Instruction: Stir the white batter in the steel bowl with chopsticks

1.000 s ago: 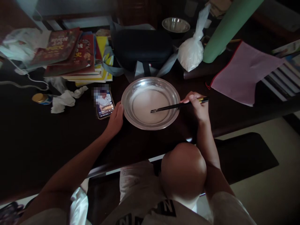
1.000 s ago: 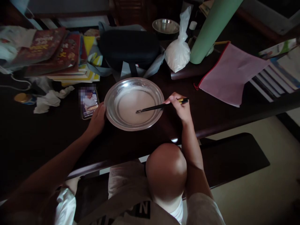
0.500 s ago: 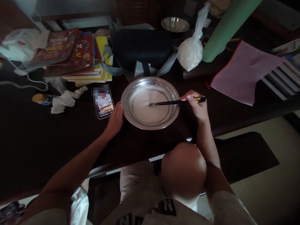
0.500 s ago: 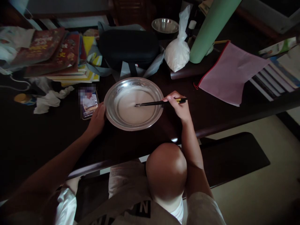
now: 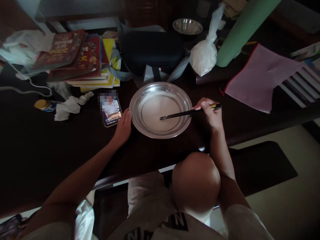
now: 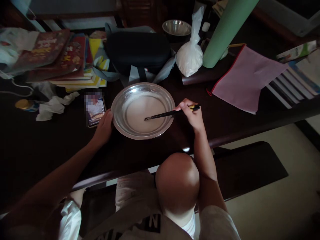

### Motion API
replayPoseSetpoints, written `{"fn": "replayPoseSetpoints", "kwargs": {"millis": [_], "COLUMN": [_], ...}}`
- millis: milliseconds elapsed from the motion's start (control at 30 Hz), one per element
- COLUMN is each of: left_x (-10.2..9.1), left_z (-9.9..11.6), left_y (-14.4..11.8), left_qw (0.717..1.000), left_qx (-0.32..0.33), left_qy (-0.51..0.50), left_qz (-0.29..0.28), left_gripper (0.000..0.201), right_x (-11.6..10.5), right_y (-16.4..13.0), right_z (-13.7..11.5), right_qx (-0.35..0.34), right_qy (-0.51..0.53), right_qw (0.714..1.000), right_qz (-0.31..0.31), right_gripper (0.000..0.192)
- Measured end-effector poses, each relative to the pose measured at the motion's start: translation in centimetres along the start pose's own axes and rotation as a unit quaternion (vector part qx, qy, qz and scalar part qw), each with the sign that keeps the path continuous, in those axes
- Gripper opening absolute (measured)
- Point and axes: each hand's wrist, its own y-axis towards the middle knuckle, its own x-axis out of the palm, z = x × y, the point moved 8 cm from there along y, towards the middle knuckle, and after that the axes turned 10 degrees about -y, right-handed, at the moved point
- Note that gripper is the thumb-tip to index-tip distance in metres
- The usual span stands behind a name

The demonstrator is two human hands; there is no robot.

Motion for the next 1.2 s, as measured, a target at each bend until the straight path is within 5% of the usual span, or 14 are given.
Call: {"fn": "replayPoseSetpoints", "kwargs": {"millis": [233,400,567,733,900,1067,1200], "left_x": [-0.1,-0.1,0.0,-0.1,0.1,0.1,0.1], "left_z": [-0.1,0.0,0.1,0.1,0.2,0.3,0.3], "left_y": [-0.1,-0.2,-0.2,-0.1,-0.1,0.0,-0.1], "left_qw": [1.0,1.0,1.0,1.0,1.0,1.0,1.0], "left_qx": [-0.013,-0.019,-0.018,-0.018,-0.021,-0.021,-0.017], "left_qy": [0.002,-0.001,-0.002,-0.005,0.0,-0.004,-0.008], "left_qz": [-0.005,-0.001,-0.002,-0.001,-0.005,0.0,-0.002], "left_gripper": [0.062,0.057,0.058,0.057,0.065,0.068,0.067], "right_x": [-0.3,0.5,-0.4,0.5,-0.3,0.7,-0.3], "right_y": [0.0,0.0,0.0,0.0,0.0,0.0,0.0], "right_z": [0.0,-0.3,0.1,-0.2,-0.1,-0.4,0.0], "right_qx": [0.007,-0.009,0.01,0.001,0.007,-0.007,0.008], "right_qy": [0.008,0.007,0.013,-0.005,0.022,0.0,0.001], "right_qw": [1.0,1.0,0.999,1.0,0.999,1.0,1.0], "right_qz": [0.026,-0.02,0.032,-0.021,0.03,-0.029,0.024], "right_gripper": [0.048,0.042,0.046,0.044,0.045,0.045,0.047]}}
